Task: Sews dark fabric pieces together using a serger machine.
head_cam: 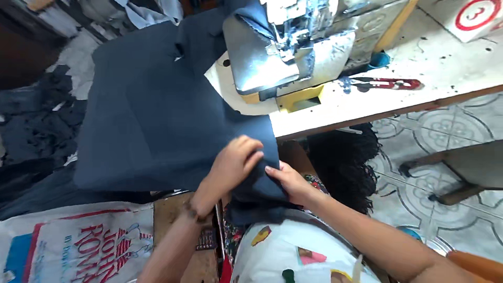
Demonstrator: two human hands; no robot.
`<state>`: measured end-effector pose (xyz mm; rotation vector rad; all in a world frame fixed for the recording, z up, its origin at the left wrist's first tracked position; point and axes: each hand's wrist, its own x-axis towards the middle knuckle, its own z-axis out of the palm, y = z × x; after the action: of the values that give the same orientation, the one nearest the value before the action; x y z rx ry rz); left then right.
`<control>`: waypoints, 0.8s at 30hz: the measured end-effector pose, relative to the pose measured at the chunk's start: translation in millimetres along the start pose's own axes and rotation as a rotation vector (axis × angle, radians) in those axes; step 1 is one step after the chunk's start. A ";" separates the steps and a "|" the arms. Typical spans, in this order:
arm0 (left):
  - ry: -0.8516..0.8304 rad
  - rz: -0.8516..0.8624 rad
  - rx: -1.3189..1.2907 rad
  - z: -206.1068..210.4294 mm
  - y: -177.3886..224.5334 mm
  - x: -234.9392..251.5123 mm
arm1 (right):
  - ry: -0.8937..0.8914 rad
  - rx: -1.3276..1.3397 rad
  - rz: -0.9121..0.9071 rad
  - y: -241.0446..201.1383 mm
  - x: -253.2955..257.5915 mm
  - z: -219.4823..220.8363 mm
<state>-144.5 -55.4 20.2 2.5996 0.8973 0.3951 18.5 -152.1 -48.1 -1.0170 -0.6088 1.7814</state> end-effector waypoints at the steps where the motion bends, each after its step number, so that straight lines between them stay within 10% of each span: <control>1: 0.042 -0.012 0.022 1.4 -5.4 14.5 | -0.018 -0.015 -0.010 8.7 -7.0 -6.1; 24: 0.048 0.326 -0.082 11.6 25.2 54.3 | -0.212 -0.317 -0.456 -45.4 2.2 -47.9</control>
<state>-85.5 -42.3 28.1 2.6709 0.4578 0.5696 81.1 -133.0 -39.4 -0.8141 -1.1843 1.4185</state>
